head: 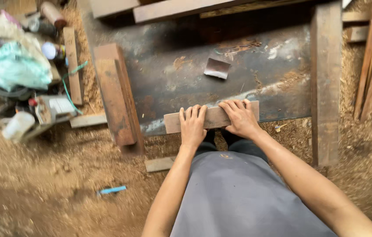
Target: The person sands a small wooden block with a piece of sandpaper, rubbing it against all sides and edges.
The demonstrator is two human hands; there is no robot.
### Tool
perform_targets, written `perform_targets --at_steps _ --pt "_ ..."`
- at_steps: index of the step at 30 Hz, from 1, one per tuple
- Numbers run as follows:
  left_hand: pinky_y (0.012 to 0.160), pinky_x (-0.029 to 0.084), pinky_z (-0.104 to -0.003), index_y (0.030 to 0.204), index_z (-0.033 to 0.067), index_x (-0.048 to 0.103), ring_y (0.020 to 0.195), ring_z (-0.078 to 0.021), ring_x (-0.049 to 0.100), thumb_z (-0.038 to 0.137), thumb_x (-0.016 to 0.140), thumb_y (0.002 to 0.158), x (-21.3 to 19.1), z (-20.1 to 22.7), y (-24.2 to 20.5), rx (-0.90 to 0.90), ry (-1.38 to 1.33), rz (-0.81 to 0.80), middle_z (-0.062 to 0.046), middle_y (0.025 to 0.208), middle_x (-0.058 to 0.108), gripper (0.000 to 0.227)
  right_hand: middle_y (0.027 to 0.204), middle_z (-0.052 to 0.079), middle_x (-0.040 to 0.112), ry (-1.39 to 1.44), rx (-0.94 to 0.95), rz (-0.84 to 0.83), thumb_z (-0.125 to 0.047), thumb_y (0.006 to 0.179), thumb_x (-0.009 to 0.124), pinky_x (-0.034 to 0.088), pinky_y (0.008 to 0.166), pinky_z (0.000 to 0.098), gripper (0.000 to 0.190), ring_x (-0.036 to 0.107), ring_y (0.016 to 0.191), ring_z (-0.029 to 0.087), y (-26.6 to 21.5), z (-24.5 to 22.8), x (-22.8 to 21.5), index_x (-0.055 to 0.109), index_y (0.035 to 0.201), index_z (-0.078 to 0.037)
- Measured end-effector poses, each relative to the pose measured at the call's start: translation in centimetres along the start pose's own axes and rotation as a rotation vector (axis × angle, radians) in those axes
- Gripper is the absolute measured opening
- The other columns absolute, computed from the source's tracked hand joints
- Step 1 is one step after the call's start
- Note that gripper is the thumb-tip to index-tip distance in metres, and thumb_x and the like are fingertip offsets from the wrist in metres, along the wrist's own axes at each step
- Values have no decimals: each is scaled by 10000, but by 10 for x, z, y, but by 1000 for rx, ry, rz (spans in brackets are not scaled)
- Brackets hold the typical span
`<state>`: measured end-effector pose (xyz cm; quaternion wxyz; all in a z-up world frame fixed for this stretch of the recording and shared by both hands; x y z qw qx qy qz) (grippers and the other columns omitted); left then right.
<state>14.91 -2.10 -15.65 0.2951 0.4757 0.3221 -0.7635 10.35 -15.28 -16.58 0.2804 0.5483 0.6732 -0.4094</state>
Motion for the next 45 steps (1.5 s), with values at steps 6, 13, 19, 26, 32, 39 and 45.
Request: perform_targets --at_steps 6,13,19,26,32,39,45 --pt "1222 233 -566 1370 114 536 1331 -316 474 7 789 614 6 71 48 269 -32 -74 -93 1312 568 805 1361 88 541 19 297 195 -238 601 861 290 1101 522 847 471 1299 271 -52 48 -32 521 1366 -111" --pt "1245 233 -529 1375 142 576 1402 -289 452 -12 632 787 50 230 92 754 -12 -135 -74 1353 582 610 1358 77 539 109 783 501 -231 613 868 286 1089 515 849 460 1308 283 -172 135 -57 518 1381 -132" --pt "1259 220 -521 1371 139 582 1422 -283 441 78 585 877 131 367 92 1082 -20 -240 -92 1382 573 498 1370 74 547 158 1136 687 -257 636 888 281 1100 517 854 458 1317 295 -281 208 -47 511 1394 -146" --pt "1265 207 -518 1392 161 574 1429 -280 436 80 577 897 207 446 90 1203 37 -353 -86 1407 570 502 1357 81 547 184 1289 727 -269 642 900 276 1108 525 855 460 1307 302 -339 271 -27 510 1393 -146" --pt "1252 189 -522 1411 141 560 1438 -299 407 74 596 832 220 443 120 1170 133 -431 -109 1408 554 585 1368 76 538 247 1259 741 -294 662 912 283 1088 522 848 465 1315 305 -317 294 -23 513 1396 -152" --pt "1270 188 -510 1425 149 543 1493 -302 353 129 594 916 226 426 132 1081 135 -371 -116 1469 524 511 1385 78 521 231 1281 703 -338 680 921 289 1077 531 869 461 1317 307 -293 300 -18 499 1415 -149" --pt "1265 171 -504 1482 157 489 1543 -317 229 143 584 916 221 426 124 1040 153 -329 -133 1594 395 574 1392 125 500 226 1175 696 -427 716 900 286 1089 573 916 451 1311 349 -289 296 -33 465 1464 -126"
Point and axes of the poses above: each hand's wrist, its own y-axis towards the middle knuckle, its own x-axis out of the palm, z = x × y, the point moved 10 cm from there along y, towards the middle knuckle
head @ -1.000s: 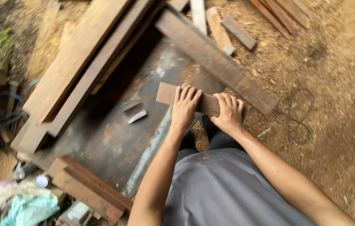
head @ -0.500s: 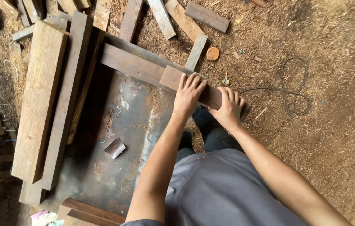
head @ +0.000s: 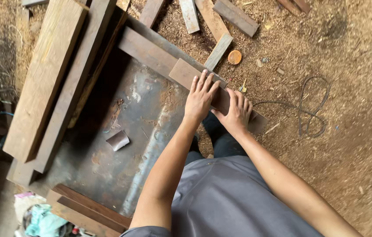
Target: The person sands a small wooden block with a piece of sandpaper, rubbing it against all sides and edges.
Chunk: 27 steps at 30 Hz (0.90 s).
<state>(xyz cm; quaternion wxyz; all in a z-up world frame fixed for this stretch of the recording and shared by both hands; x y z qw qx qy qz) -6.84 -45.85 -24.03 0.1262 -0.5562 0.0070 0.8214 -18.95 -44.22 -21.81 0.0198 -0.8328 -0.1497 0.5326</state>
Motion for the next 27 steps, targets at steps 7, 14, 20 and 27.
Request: perform_targets --at_steps 7,14,20,27 --pt "1259 171 -557 1508 185 466 1564 -298 212 158 673 795 -53 -7 -49 -300 -103 98 -117 1650 338 743 1401 118 505 -30 -379 -9 -352 812 846 310 1163 533 732 447 1342 340 -9 -55 -21 534 1437 -132" --pt "1202 259 -599 1486 151 484 1519 -363 315 199 719 811 -114 -47 -205 -870 -196 432 -163 1578 420 716 1416 96 507 38 -881 -269 -268 794 828 372 1094 486 607 449 1321 329 -42 -182 1 612 1349 -148" --pt "1182 292 -575 1472 131 494 1471 -379 363 243 753 806 -125 -35 -380 -1422 -199 686 -170 1524 469 723 1407 93 495 104 -1328 -519 -277 830 824 393 1070 476 534 457 1292 318 -122 -296 46 630 1312 -153" --pt "1172 287 -570 1435 120 503 1466 -383 355 259 759 825 -101 13 -525 -1875 -296 946 -178 1500 476 676 1410 106 492 141 -1673 -678 -276 840 812 390 1064 495 501 456 1298 339 -246 -393 87 635 1291 -148"
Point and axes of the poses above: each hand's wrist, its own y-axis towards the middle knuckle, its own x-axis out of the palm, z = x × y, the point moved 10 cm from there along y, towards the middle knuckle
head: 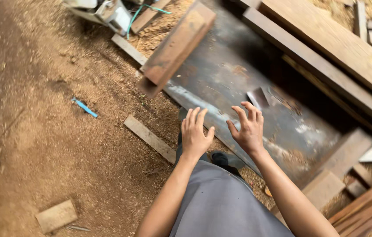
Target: The person sands a small wooden block with a piece of sandpaper, rubbing it against all sides and edges.
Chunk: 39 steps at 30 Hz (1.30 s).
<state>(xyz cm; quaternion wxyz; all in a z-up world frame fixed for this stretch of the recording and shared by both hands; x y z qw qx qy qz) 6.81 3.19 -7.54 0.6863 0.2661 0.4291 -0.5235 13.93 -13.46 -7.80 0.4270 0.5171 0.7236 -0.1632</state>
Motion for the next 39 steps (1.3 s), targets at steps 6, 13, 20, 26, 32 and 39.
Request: perform_targets --at_steps 6,13,20,26,32,39 --pt "1219 287 -538 1474 121 474 1517 -372 314 301 786 845 -41 -97 70 -162 -3 115 -169 1558 438 725 1434 121 477 6 -154 -137 -253 829 796 379 1073 497 536 442 1323 356 107 -59 81 604 1321 -163" --pt "1205 177 -564 1545 33 186 1518 -370 198 466 906 635 -31 -201 201 -294 198 -30 -221 1634 230 1238 1600 115 366 -263 -240 -425 -164 727 773 309 1154 492 898 329 1476 313 242 -71 221 414 1548 -210" --pt "1200 281 -528 1554 119 236 1433 -327 379 392 929 667 2 -233 239 -270 197 -150 -138 1499 402 1159 1644 37 327 -567 -416 -661 -164 786 715 175 1221 531 860 221 1546 235 320 -81 289 386 1573 -267" --pt "1108 349 -519 1489 148 330 1342 -332 439 295 941 643 -4 -231 239 -172 163 -166 -140 1399 452 1055 1457 11 501 -513 -412 -655 -135 771 713 243 1168 596 706 389 1438 226 311 -83 274 526 1445 -229" --pt "1088 346 -510 1464 139 411 1313 -320 461 222 913 644 -20 -206 208 17 102 -223 -123 1357 483 965 1287 30 551 -440 -231 -633 -170 681 781 284 1125 587 706 462 1331 239 251 -70 237 565 1353 -187" --pt "1157 321 -537 1465 157 436 1318 -298 468 123 850 656 0 -140 189 345 264 -447 -102 1334 516 909 1257 59 577 -393 161 -497 -235 537 859 322 1043 559 825 492 1272 274 161 -36 174 578 1308 -160"
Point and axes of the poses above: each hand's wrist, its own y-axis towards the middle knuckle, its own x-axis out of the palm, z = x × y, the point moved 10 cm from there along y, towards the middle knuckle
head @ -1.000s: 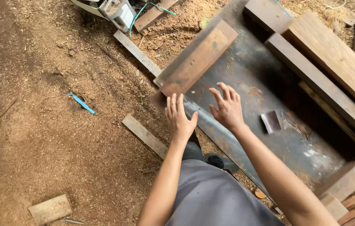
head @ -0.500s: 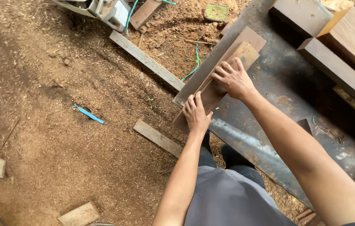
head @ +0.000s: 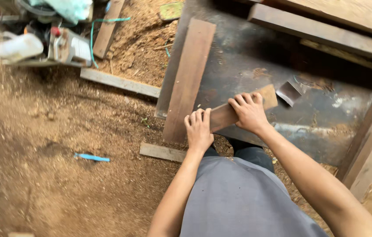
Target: The person sands a small wooden block with a piece of sandpaper, rubbing it against all sides and edges.
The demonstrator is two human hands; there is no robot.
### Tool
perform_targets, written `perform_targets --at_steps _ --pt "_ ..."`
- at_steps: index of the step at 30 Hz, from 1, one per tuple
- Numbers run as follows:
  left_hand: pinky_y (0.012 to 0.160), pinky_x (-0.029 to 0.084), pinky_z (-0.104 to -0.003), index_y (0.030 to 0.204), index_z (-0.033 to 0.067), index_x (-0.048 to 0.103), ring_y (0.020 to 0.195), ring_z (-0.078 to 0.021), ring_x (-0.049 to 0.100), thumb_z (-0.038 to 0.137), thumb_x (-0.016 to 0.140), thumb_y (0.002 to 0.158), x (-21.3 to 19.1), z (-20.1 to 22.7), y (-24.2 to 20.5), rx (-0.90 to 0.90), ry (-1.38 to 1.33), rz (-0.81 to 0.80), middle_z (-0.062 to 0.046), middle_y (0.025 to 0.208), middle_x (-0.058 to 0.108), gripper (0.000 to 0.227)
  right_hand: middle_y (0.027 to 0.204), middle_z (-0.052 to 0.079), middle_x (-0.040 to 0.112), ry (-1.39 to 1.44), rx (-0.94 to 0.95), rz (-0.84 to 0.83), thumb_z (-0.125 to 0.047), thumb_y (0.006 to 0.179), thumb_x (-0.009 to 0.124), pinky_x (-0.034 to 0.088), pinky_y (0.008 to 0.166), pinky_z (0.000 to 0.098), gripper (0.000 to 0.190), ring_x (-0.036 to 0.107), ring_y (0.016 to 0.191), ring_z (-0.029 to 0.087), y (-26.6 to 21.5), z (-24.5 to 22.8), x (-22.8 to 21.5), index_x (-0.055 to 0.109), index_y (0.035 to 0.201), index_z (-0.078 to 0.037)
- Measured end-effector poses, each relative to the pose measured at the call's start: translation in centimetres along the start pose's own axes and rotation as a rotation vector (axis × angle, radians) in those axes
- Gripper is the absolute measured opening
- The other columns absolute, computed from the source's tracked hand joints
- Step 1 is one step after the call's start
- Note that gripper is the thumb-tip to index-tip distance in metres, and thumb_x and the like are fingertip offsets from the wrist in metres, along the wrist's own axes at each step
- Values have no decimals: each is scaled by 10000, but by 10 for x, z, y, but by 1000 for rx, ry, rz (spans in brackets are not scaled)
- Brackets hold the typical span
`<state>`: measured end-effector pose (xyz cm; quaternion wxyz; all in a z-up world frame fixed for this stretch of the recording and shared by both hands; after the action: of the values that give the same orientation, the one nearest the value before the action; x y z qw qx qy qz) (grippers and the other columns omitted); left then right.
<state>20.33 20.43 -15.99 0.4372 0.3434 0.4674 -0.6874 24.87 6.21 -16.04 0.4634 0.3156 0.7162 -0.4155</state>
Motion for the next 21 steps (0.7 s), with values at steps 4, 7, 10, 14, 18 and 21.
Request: perform_targets --at_steps 4,7,10,14,18,21 --pt "1151 217 -683 1476 141 404 1387 -353 401 168 819 628 27 71 9 230 148 -63 -153 1374 502 945 1250 45 584 177 318 -133 -249 549 868 343 1020 543 833 505 1261 270 -67 54 26 575 1325 -171" --pt "1166 247 -680 1539 180 410 1385 -361 424 130 744 753 58 121 17 442 247 -13 -155 1408 519 855 1265 36 576 270 496 -278 -281 551 886 360 1025 541 858 500 1266 272 -107 95 53 565 1340 -181" --pt "1133 284 -677 1510 208 450 1326 -370 466 106 713 773 100 155 27 584 215 -97 -147 1361 547 790 1335 31 546 400 604 -437 -332 547 921 367 1050 565 930 470 1312 276 -136 131 79 533 1381 -194" --pt "1097 363 -605 1375 143 579 1238 -341 540 88 713 743 127 185 40 666 125 -97 -133 1308 585 649 1438 161 410 714 570 -252 -438 637 936 351 1088 559 871 374 1331 397 -135 179 79 559 1381 -189" --pt "965 459 -451 1352 114 655 1166 -300 579 52 696 805 147 179 44 599 57 -302 -94 1233 608 553 1425 210 445 628 593 89 -462 727 901 424 1048 533 739 440 1290 438 -119 224 40 601 1330 -160" --pt "935 456 -418 1332 132 661 1126 -272 593 70 726 732 142 173 52 560 70 -331 -64 1205 641 606 1335 135 532 537 623 -33 -414 726 873 478 997 503 687 511 1243 378 -95 233 42 585 1289 -147"
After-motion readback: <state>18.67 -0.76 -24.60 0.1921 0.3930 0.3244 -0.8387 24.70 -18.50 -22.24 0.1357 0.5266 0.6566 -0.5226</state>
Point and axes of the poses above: each hand's wrist, its own y-axis towards the middle knuckle, its own x-axis out of the palm, z = x × y, the point moved 10 cm from there along y, towards the middle knuckle
